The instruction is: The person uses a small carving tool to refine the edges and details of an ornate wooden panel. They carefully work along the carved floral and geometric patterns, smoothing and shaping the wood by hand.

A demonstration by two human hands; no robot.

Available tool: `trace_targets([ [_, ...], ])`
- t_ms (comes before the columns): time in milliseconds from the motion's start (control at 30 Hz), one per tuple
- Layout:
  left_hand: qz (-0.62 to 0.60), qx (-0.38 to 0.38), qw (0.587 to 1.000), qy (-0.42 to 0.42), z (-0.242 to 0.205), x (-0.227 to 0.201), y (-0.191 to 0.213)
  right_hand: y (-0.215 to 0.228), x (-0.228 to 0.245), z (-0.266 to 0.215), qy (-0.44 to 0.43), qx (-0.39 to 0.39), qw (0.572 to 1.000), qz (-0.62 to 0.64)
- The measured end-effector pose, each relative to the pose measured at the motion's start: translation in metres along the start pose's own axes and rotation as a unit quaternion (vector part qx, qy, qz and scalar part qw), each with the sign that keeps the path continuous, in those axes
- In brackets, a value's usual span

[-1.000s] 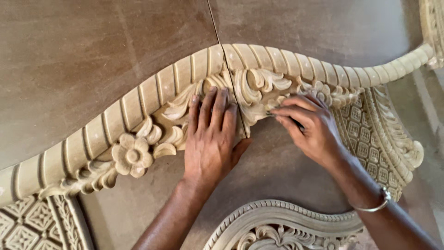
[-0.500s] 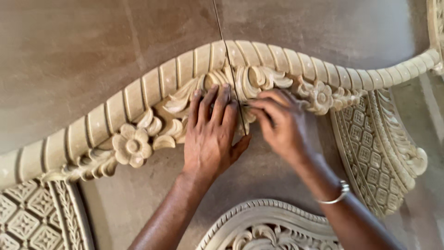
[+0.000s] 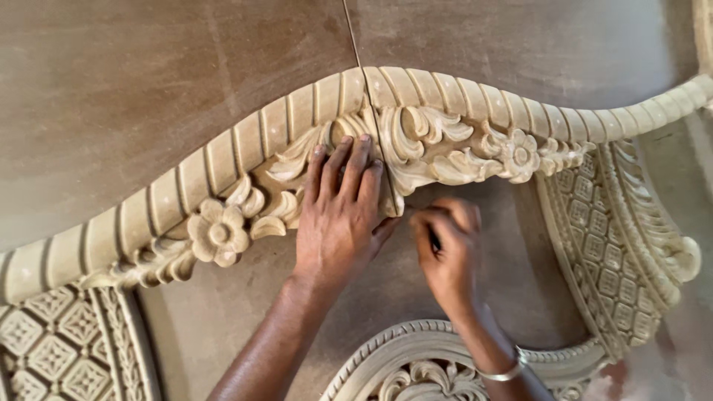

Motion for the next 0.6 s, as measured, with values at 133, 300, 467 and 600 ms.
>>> trace_targets([
  [133, 0.010, 0.005, 1.000, 0.004, 0.001, 0.000, 0.001, 0.018, -0.007, 0.001, -0.060, -0.061, 0.995, 0.052],
  [300, 0.012, -0.010, 1.000, -0.020, -0.001, 0.001, 0.001, 0.000, -0.007, 0.028, 0.055, -0.063, 0.997, 0.007],
  [467, 0.020, 0.008, 1.000, 0.000, 0.001, 0.000, -0.001, 0.027, -0.008, 0.026, 0.050, -0.025, 0.997, -0.047],
  [600, 0.021, -0.006, 1.000, -0.005, 0.000, -0.002, -0.001, 0.005, 0.000, 0.039, 0.120, -0.046, 0.991, -0.037],
])
Point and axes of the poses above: each hand's wrist, its own z-axis towards the middle knuckle, its own y-axis out of the back of the hand, x = y × z, the point moved 1 cm from there along z, towards the middle knuckle, and after that the axes turned 15 degrees about -z, right-handed, at the moved point
